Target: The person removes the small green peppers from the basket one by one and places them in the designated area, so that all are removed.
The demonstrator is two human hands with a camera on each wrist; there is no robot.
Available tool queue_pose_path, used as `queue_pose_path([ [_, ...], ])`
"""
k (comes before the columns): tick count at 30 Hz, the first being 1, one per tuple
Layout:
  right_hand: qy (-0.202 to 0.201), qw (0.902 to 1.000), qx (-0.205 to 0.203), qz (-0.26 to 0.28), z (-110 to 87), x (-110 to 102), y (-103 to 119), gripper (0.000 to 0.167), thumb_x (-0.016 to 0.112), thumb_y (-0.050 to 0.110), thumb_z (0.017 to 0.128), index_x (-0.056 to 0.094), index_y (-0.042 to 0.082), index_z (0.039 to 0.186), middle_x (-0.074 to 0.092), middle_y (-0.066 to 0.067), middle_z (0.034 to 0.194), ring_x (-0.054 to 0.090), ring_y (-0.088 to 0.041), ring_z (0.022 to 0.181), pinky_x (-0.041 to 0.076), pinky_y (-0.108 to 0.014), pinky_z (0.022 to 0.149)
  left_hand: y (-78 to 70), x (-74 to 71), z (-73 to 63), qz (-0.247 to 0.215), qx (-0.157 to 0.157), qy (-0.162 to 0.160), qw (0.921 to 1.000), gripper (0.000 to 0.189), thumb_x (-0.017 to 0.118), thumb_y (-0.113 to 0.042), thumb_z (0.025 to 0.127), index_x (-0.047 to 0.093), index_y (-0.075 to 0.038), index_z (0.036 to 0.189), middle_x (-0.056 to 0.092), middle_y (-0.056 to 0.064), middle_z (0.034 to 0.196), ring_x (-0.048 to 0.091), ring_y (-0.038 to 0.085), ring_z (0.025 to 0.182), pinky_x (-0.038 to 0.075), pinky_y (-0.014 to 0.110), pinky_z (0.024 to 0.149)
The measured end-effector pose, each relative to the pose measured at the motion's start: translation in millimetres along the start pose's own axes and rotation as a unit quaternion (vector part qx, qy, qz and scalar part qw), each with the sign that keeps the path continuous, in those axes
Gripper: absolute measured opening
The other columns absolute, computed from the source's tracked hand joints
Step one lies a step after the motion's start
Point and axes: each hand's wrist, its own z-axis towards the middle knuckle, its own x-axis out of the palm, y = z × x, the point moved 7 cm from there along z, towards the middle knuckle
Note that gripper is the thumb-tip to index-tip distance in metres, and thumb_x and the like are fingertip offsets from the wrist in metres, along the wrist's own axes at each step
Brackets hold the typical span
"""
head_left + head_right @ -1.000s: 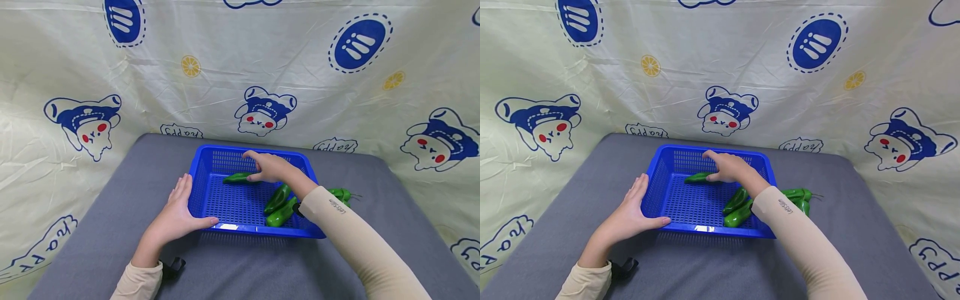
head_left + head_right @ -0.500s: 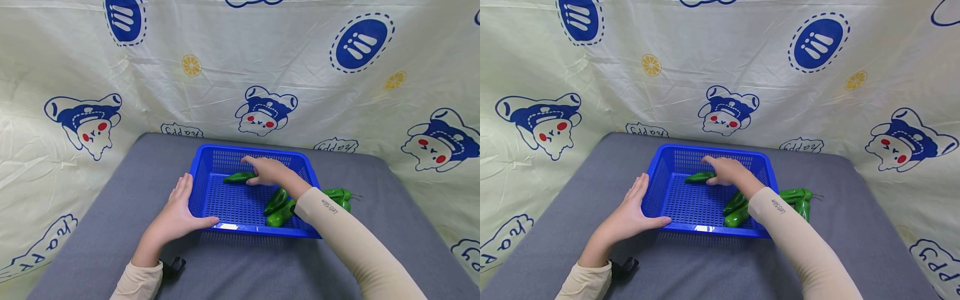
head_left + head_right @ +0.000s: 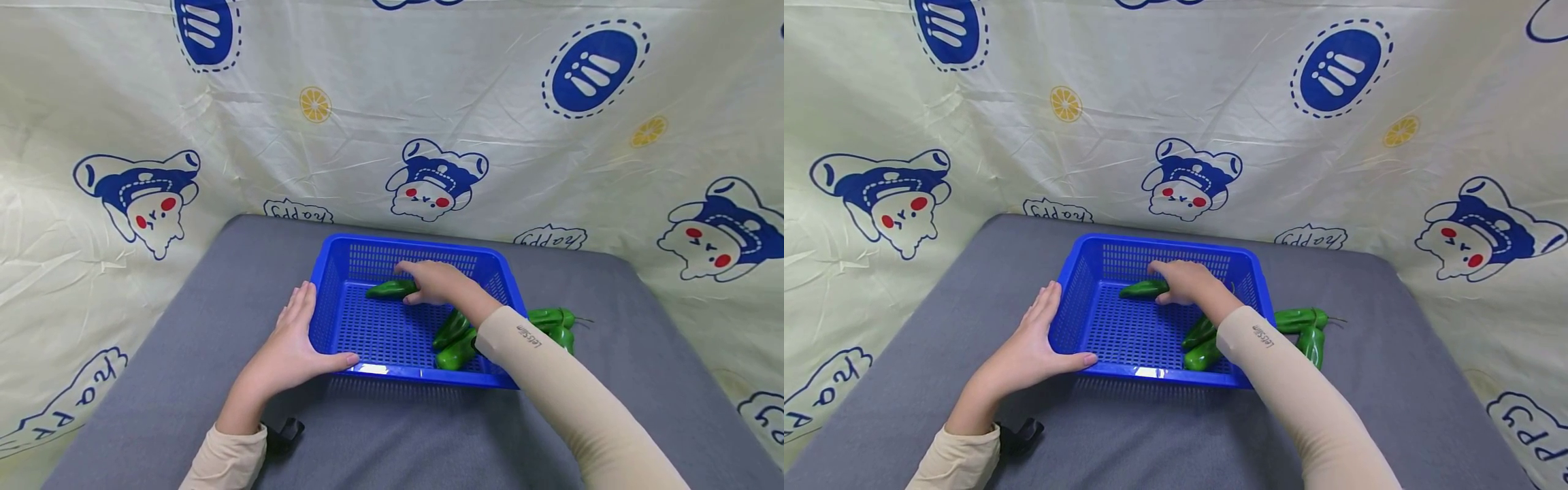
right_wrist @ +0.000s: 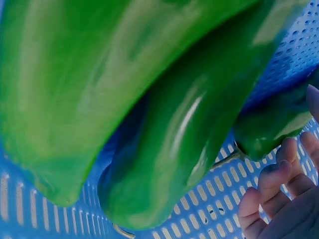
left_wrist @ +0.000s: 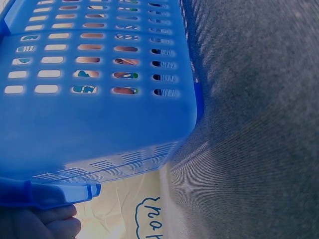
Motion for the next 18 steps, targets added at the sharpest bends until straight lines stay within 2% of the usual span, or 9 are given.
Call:
queue_pose_path([
  [3, 0.001, 1.0000, -0.001, 0.002, 0.3, 1.1, 1.0, 0.058, 0.071, 0.035, 0.092, 0.049, 0.023, 0.144, 0.066, -0.005, 0.125, 0.062, -0.025, 0.114, 0.048, -0.048, 0.103, -0.2, 0.1, 0.1, 0.000, 0.000, 0.000, 1.0000, 0.138, 0.081, -0.067, 0.065, 0.000, -0.007, 0.160, -0.005, 0.011, 0.168, -0.007, 0.034, 0.155, 0.006, 0.059, 0.124],
  [6, -0.001, 1.0000, 0.001, 0.000, 0.0, 1.9, 2.1, 0.056, 0.071, 0.035, 0.092, 0.052, 0.022, 0.142, 0.060, -0.007, 0.138, 0.056, -0.028, 0.129, 0.043, -0.051, 0.110, -0.5, 0.5, 0.9, -0.001, 0.000, -0.001, 1.0000, 0.138, 0.081, -0.067, 0.065, 0.000, -0.007, 0.160, -0.005, 0.010, 0.168, -0.007, 0.033, 0.155, 0.006, 0.058, 0.124],
  [12, -0.003, 0.9998, 0.000, -0.018, 3.2, 4.4, 3.0, 0.049, 0.072, 0.035, 0.091, 0.057, 0.020, 0.136, 0.063, -0.006, 0.132, 0.058, -0.026, 0.125, 0.046, -0.048, 0.107, -0.2, 0.8, 1.0, -0.004, -0.002, -0.001, 1.0000, 0.138, 0.081, -0.067, 0.065, 0.000, -0.008, 0.160, -0.005, 0.010, 0.168, -0.006, 0.034, 0.155, 0.008, 0.061, 0.123],
  [18, -0.006, 0.9997, 0.006, -0.023, 4.9, 5.5, 2.3, 0.049, 0.072, 0.033, 0.091, 0.057, 0.020, 0.136, 0.064, -0.005, 0.131, 0.058, -0.026, 0.124, 0.046, -0.048, 0.107, 0.3, 1.6, 1.3, -0.004, -0.002, -0.001, 1.0000, 0.139, 0.081, -0.068, 0.065, -0.001, -0.008, 0.160, -0.005, 0.010, 0.168, -0.007, 0.033, 0.155, 0.006, 0.058, 0.124],
])
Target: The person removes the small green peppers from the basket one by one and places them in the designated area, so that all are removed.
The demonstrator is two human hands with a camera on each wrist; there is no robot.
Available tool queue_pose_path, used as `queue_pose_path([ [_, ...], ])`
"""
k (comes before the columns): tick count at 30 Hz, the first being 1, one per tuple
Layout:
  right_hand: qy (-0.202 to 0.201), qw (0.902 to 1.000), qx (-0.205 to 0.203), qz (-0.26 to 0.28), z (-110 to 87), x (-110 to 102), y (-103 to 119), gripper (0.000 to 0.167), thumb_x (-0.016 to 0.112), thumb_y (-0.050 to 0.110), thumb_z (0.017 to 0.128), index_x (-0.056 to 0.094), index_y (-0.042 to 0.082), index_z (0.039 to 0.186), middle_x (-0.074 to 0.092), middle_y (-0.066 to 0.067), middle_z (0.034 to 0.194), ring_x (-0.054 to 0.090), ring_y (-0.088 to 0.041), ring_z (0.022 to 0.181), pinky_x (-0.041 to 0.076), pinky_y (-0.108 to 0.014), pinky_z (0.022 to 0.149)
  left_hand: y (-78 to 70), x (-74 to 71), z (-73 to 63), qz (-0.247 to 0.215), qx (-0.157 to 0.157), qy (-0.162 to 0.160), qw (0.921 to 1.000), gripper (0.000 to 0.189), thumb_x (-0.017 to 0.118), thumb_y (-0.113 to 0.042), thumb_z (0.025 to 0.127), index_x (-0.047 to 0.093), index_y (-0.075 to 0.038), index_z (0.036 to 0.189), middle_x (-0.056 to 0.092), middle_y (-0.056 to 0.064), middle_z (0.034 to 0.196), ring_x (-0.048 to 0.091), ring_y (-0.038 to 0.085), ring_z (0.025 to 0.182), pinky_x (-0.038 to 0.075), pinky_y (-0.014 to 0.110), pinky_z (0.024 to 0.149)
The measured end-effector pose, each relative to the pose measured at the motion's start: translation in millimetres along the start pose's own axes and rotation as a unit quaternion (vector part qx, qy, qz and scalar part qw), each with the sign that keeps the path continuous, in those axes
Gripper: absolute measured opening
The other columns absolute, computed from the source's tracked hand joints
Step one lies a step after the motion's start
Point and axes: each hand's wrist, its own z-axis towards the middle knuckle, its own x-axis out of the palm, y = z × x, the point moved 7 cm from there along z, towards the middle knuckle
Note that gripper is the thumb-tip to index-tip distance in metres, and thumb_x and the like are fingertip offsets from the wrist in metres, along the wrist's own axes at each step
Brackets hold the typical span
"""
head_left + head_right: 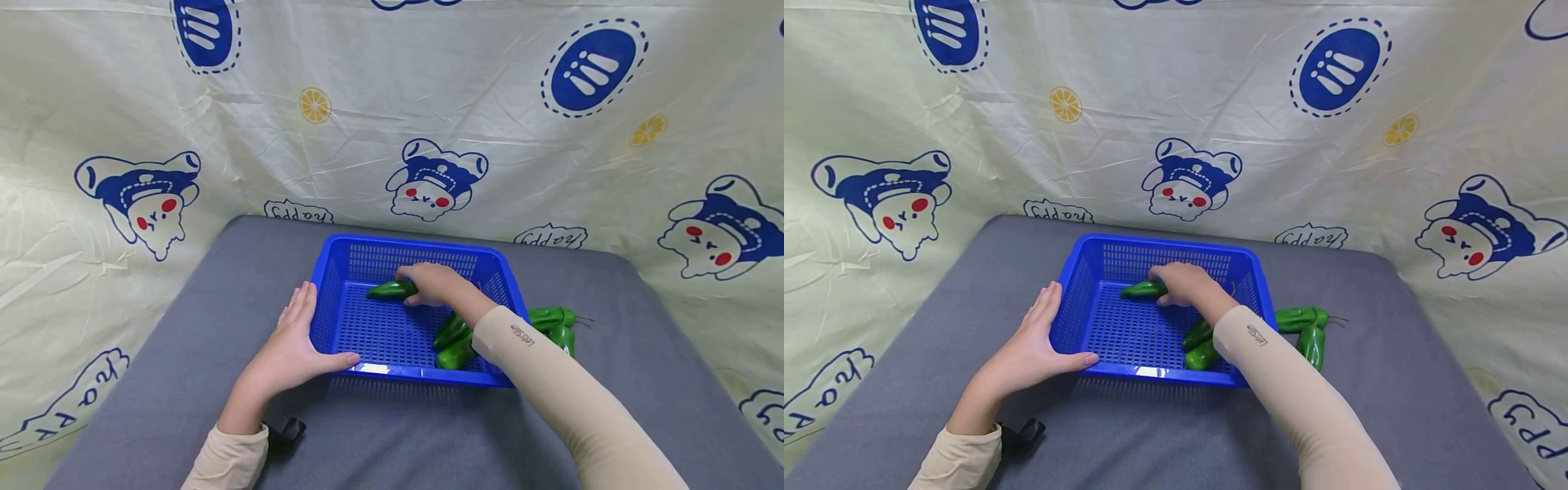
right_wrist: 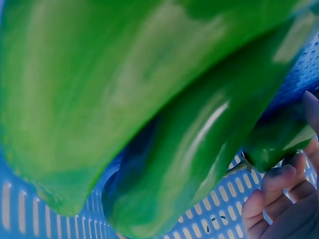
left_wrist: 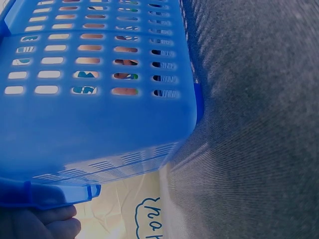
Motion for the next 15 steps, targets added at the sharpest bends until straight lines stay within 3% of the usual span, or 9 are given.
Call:
queue_pose_path([
  [15, -0.006, 0.9993, -0.037, 0.001, -0.6, 0.2, 3.5, 0.043, 0.068, 0.028, 0.095, 0.058, 0.021, 0.136, 0.064, -0.004, 0.132, 0.058, -0.025, 0.125, 0.046, -0.049, 0.108, -0.2, -0.8, -0.3, 0.002, 0.000, 0.001, 1.0000, 0.138, 0.081, -0.066, 0.065, -0.001, -0.008, 0.160, -0.006, 0.010, 0.168, -0.008, 0.032, 0.155, 0.004, 0.057, 0.125],
])
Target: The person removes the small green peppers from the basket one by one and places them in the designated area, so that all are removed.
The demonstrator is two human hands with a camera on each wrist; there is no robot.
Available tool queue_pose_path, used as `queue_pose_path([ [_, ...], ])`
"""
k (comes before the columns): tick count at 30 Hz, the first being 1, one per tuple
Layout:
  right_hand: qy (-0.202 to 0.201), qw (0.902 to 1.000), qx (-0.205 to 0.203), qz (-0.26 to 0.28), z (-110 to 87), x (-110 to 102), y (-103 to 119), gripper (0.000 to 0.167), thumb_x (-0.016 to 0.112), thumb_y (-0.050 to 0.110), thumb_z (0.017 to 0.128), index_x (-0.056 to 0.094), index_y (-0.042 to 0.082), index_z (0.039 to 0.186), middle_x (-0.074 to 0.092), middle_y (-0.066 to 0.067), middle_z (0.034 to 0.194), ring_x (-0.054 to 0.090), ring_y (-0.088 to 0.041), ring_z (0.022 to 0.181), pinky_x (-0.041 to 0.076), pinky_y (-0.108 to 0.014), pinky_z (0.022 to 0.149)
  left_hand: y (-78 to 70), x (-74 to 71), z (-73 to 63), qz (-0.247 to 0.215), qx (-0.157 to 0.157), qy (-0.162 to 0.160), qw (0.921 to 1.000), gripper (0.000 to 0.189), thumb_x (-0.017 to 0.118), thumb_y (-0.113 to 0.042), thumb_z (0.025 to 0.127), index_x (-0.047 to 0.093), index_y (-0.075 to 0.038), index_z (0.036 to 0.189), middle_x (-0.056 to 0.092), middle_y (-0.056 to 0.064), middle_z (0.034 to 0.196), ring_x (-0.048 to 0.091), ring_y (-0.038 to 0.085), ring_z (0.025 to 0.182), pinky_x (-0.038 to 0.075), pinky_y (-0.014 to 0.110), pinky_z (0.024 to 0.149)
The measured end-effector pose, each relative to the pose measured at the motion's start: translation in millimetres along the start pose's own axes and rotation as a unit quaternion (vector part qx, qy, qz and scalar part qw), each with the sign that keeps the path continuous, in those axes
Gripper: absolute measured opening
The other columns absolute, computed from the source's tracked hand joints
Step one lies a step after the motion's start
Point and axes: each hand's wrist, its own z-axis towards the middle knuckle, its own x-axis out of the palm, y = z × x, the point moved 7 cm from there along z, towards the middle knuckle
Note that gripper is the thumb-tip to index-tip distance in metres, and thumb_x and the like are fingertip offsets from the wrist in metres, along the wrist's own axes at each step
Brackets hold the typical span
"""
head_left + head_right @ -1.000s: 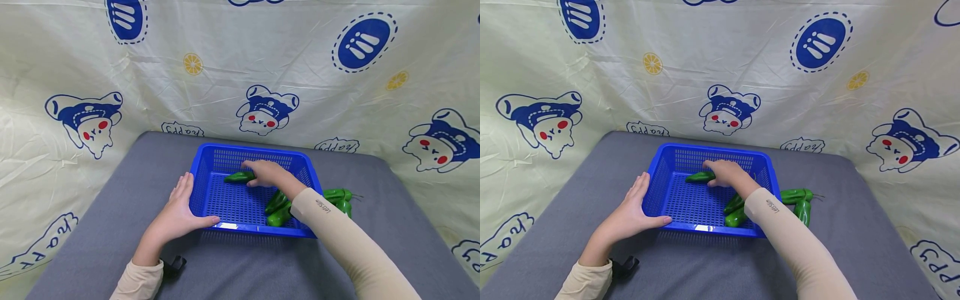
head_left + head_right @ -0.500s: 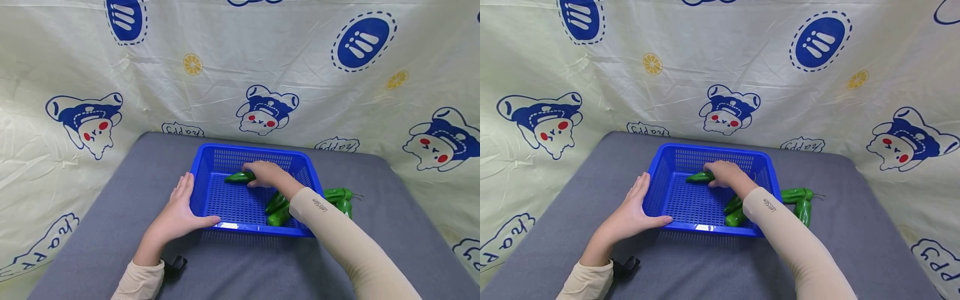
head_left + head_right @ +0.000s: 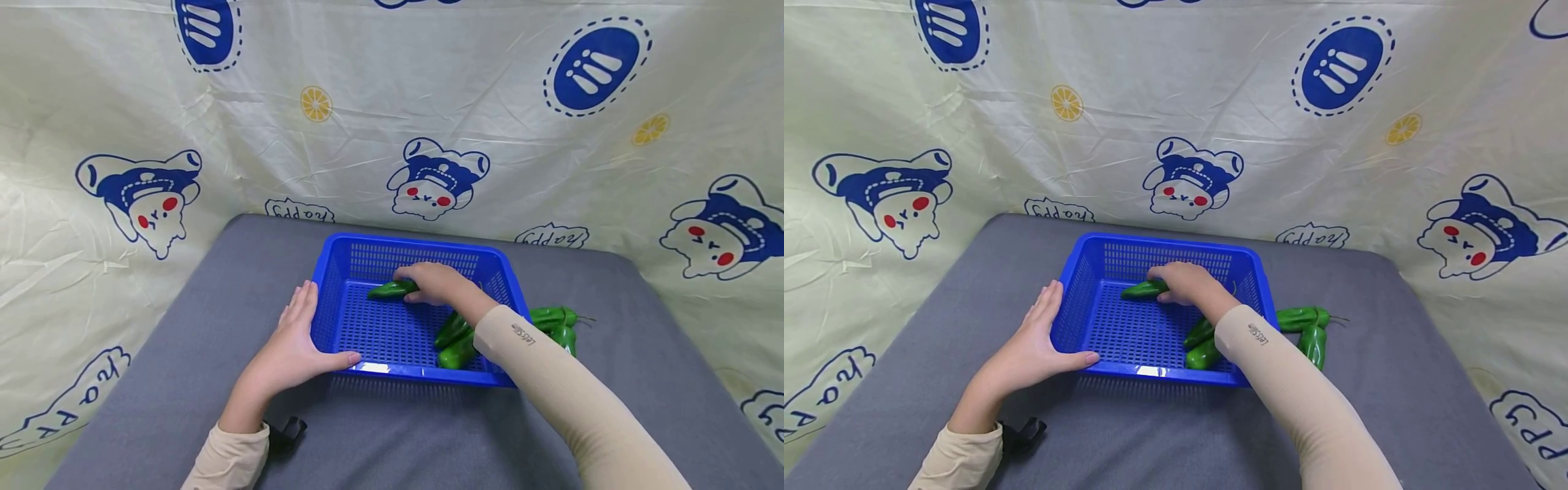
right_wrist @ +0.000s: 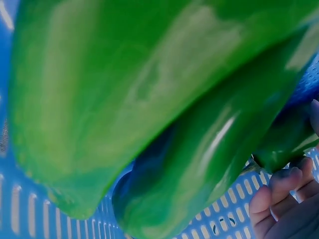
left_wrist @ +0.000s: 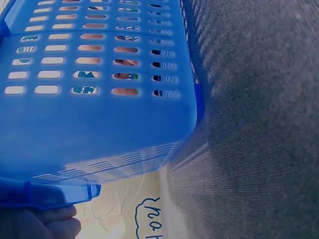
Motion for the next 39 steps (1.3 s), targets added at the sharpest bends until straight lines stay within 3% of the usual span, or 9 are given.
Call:
queue_pose_path([
  [8, 0.002, 0.9999, -0.002, 0.014, -0.3, 1, -1, 0.046, 0.068, 0.026, 0.095, 0.056, 0.021, 0.139, 0.062, -0.006, 0.136, 0.055, -0.027, 0.130, 0.042, -0.049, 0.112, -0.2, 0.4, 0.2, -0.002, -0.004, 0.001, 1.0000, 0.138, 0.081, -0.067, 0.065, -0.001, -0.009, 0.160, -0.006, 0.009, 0.168, -0.007, 0.032, 0.155, 0.004, 0.057, 0.124],
  [15, 0.000, 0.9995, 0.006, 0.031, -3.3, 0, -1, 0.045, 0.068, 0.027, 0.095, 0.057, 0.024, 0.138, 0.059, -0.007, 0.133, 0.056, -0.029, 0.126, 0.044, -0.051, 0.109, -0.4, 0.3, -1.3, -0.002, -0.006, 0.002, 1.0000, 0.138, 0.081, -0.067, 0.066, -0.002, -0.009, 0.160, -0.007, 0.010, 0.168, -0.007, 0.034, 0.155, 0.005, 0.058, 0.124],
  [22, 0.004, 0.9989, 0.016, 0.043, -4.9, 0, -4, 0.046, 0.070, 0.027, 0.094, 0.058, 0.025, 0.139, 0.047, -0.014, 0.147, 0.050, -0.035, 0.134, 0.040, -0.056, 0.112, -1.1, 0.1, -0.9, 0.000, -0.004, -0.001, 1.0000, 0.138, 0.081, -0.066, 0.066, -0.001, -0.008, 0.160, -0.006, 0.011, 0.168, -0.006, 0.035, 0.155, 0.006, 0.058, 0.124],
  [26, 0.004, 0.9991, 0.013, 0.039, -5.4, 1, -4, 0.046, 0.070, 0.028, 0.094, 0.058, 0.026, 0.138, 0.050, -0.013, 0.141, 0.054, -0.032, 0.127, 0.044, -0.055, 0.107, -1.1, 0.2, -0.9, 0.000, -0.002, -0.002, 1.0000, 0.138, 0.081, -0.066, 0.066, -0.001, -0.008, 0.160, -0.006, 0.011, 0.168, -0.006, 0.034, 0.155, 0.005, 0.057, 0.124],
  [30, 0.001, 0.9991, 0.004, 0.043, -7.0, 1, -3, 0.046, 0.070, 0.026, 0.094, 0.058, 0.024, 0.138, 0.050, -0.013, 0.143, 0.052, -0.033, 0.131, 0.041, -0.054, 0.111, -1.0, 0.8, -0.2, 0.001, -0.002, 0.000, 1.0000, 0.138, 0.081, -0.067, 0.066, -0.001, -0.008, 0.160, -0.006, 0.011, 0.168, -0.006, 0.035, 0.155, 0.005, 0.058, 0.124],
  [36, -0.007, 0.9991, -0.011, 0.040, -9.8, 0, -1, 0.045, 0.070, 0.023, 0.093, 0.060, 0.022, 0.137, 0.059, -0.008, 0.128, 0.058, -0.026, 0.119, 0.046, -0.047, 0.107, -1.6, 0.9, -0.1, 0.000, -0.002, 0.000, 1.0000, 0.138, 0.081, -0.067, 0.066, -0.001, -0.007, 0.160, -0.006, 0.011, 0.168, -0.006, 0.035, 0.155, 0.005, 0.059, 0.124],
  [39, -0.007, 0.9992, -0.014, 0.036, -10.4, 0, -1, 0.045, 0.070, 0.023, 0.094, 0.060, 0.022, 0.137, 0.061, -0.007, 0.128, 0.058, -0.026, 0.120, 0.046, -0.047, 0.107, -1.7, 0.8, -0.1, -0.001, -0.002, 0.000, 1.0000, 0.138, 0.081, -0.067, 0.066, -0.001, -0.008, 0.160, -0.006, 0.010, 0.168, -0.007, 0.034, 0.155, 0.005, 0.058, 0.124],
])
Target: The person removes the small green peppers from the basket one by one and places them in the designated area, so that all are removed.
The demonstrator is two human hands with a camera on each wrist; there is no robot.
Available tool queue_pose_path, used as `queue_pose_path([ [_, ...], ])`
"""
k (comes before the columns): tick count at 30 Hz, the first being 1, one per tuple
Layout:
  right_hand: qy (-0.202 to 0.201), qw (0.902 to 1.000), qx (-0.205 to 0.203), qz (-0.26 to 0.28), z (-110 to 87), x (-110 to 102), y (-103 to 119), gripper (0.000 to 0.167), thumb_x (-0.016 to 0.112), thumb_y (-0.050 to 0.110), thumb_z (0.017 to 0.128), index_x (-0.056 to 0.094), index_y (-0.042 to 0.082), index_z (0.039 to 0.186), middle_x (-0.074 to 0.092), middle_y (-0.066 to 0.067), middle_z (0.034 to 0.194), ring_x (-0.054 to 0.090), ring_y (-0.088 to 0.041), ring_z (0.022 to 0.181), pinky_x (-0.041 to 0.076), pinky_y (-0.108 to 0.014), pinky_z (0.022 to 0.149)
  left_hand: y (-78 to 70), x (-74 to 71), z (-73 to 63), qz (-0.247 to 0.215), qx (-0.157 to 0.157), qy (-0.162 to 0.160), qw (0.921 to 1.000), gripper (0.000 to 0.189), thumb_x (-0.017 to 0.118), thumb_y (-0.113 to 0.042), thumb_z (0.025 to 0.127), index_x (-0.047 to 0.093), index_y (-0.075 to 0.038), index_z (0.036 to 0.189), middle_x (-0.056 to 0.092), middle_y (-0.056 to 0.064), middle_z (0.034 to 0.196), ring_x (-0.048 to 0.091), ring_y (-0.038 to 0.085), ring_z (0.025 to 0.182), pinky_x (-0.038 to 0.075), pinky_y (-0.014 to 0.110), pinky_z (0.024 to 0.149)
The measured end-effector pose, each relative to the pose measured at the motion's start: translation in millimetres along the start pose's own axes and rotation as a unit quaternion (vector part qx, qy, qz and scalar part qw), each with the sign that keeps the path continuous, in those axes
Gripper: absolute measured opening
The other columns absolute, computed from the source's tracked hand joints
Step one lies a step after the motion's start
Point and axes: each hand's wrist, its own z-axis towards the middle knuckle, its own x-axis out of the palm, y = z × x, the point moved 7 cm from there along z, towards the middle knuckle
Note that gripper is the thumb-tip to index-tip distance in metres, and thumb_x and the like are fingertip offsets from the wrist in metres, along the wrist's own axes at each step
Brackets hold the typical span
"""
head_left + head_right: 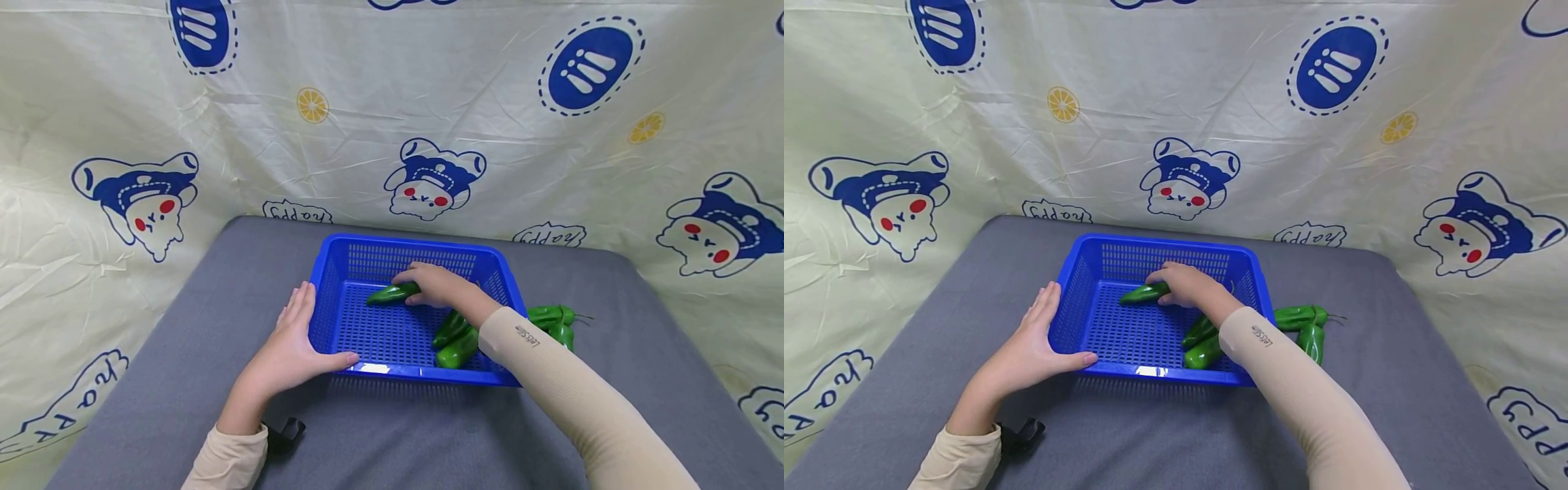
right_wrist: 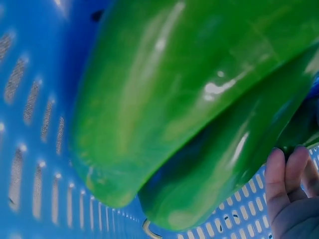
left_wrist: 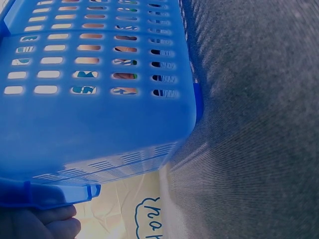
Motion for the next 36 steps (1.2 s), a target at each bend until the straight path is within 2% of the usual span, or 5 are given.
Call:
queue_pose_path([
  [9, 0.018, 0.9997, -0.001, 0.014, 3.9, 6, -2, 0.044, 0.067, 0.021, 0.096, 0.059, 0.020, 0.139, 0.061, -0.006, 0.137, 0.055, -0.026, 0.130, 0.042, -0.046, 0.112, 0.9, 0.1, -0.5, -0.003, -0.003, 0.002, 1.0000, 0.138, 0.080, -0.068, 0.066, -0.002, -0.009, 0.160, -0.007, 0.010, 0.168, -0.007, 0.034, 0.155, 0.005, 0.059, 0.123],
  [19, 0.009, 0.9997, -0.021, 0.001, 3.7, 7, -2, 0.043, 0.066, 0.024, 0.096, 0.060, 0.022, 0.138, 0.063, -0.004, 0.128, 0.058, -0.023, 0.120, 0.047, -0.044, 0.107, 0.8, 0.8, -0.5, -0.001, 0.001, 0.002, 1.0000, 0.138, 0.080, -0.067, 0.066, -0.001, -0.008, 0.160, -0.007, 0.011, 0.168, -0.007, 0.035, 0.155, 0.005, 0.059, 0.124],
  [24, -0.004, 0.9993, -0.036, 0.003, 1.7, 2, 0, 0.041, 0.067, 0.027, 0.095, 0.062, 0.022, 0.136, 0.064, -0.003, 0.121, 0.060, -0.020, 0.110, 0.049, -0.043, 0.100, -0.5, -0.1, -1.0, 0.001, 0.002, 0.001, 1.0000, 0.137, 0.080, -0.067, 0.066, -0.001, -0.008, 0.160, -0.007, 0.010, 0.168, -0.007, 0.034, 0.155, 0.004, 0.058, 0.124],
  [31, -0.025, 0.9982, -0.044, 0.032, -0.8, -6, 4, 0.040, 0.067, 0.030, 0.095, 0.064, 0.021, 0.134, 0.066, -0.001, 0.123, 0.059, -0.020, 0.114, 0.047, -0.045, 0.105, -0.8, -0.8, -0.7, 0.003, 0.005, 0.001, 1.0000, 0.137, 0.080, -0.067, 0.067, -0.001, -0.007, 0.160, -0.007, 0.011, 0.168, -0.008, 0.034, 0.155, 0.004, 0.058, 0.124],
  [36, -0.040, 0.9965, -0.060, 0.041, -1.5, -10, 8, 0.038, 0.068, 0.030, 0.095, 0.065, 0.021, 0.132, 0.068, 0.001, 0.117, 0.058, -0.020, 0.111, 0.044, -0.045, 0.105, -0.1, -1.3, -0.7, 0.004, 0.007, 0.000, 1.0000, 0.138, 0.080, -0.067, 0.066, -0.001, -0.007, 0.160, -0.006, 0.012, 0.168, -0.008, 0.034, 0.155, 0.003, 0.058, 0.124],
])
